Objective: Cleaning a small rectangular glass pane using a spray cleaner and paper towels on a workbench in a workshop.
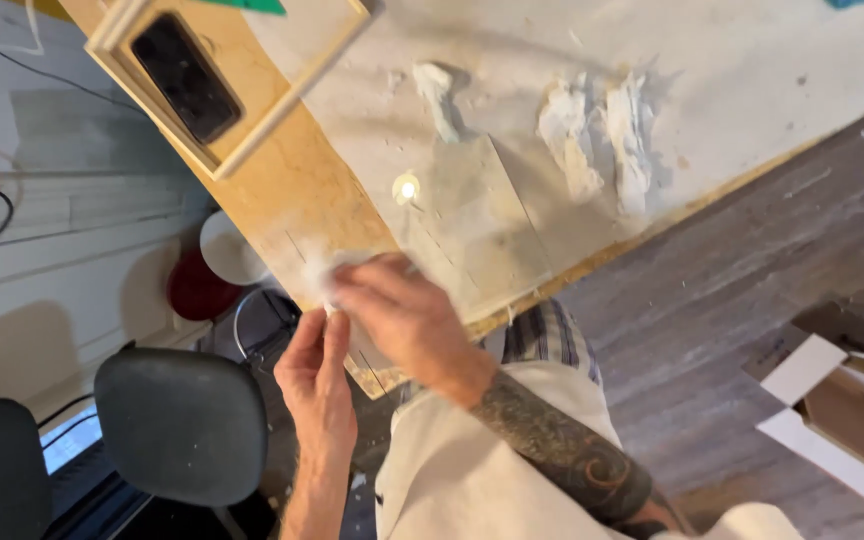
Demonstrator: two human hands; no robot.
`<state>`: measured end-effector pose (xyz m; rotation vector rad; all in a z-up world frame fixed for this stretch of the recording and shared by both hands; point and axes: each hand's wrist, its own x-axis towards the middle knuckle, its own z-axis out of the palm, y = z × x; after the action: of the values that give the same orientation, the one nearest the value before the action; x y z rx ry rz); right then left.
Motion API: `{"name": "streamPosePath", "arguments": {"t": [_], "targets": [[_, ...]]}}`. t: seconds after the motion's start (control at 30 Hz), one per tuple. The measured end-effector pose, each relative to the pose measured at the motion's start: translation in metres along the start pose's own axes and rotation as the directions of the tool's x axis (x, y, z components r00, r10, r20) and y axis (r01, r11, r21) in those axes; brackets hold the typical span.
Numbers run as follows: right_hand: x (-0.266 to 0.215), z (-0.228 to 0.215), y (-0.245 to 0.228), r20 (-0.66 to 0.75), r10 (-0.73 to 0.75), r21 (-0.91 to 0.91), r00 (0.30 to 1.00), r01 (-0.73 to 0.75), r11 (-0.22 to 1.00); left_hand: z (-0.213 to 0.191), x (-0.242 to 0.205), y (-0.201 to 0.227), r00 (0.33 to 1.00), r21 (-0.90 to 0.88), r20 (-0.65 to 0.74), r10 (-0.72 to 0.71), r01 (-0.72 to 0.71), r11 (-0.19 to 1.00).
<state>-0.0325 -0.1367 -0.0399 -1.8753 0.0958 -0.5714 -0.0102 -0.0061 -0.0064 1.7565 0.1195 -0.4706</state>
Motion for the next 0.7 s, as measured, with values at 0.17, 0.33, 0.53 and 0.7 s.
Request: {"name": "streamPosePath", "arguments": {"t": [0.17,0.33,0.53,0.7], "targets": [[-0.029,-0.032,0.16,-0.238,0.317,-0.325,0.918,-0.383,0.865,0.0,-0.002,-0.002,0.998,0.072,-0.052,-0.017,0.02,0.997],[0.003,0.022,0.078,-0.026,-0.043,-0.199,0.999,0.037,0.979,-0.001,-0.002,-0.005,0.999,0.075,-0.049,-0.006,0.01,0.997],[0.009,-0.009,0.105,-0.364,0.483,-0.225,0.796,-0.578,0.784,0.0,0.002,-0.006,0.997,0.121,0.009,0.075,-0.075,0.99],[0.002,-0.037,0.135,-0.267,0.594,-0.099,0.758,-0.635,0.766,-0.013,0.001,-0.036,0.995,0.015,-0.049,0.083,-0.082,0.997]]}}
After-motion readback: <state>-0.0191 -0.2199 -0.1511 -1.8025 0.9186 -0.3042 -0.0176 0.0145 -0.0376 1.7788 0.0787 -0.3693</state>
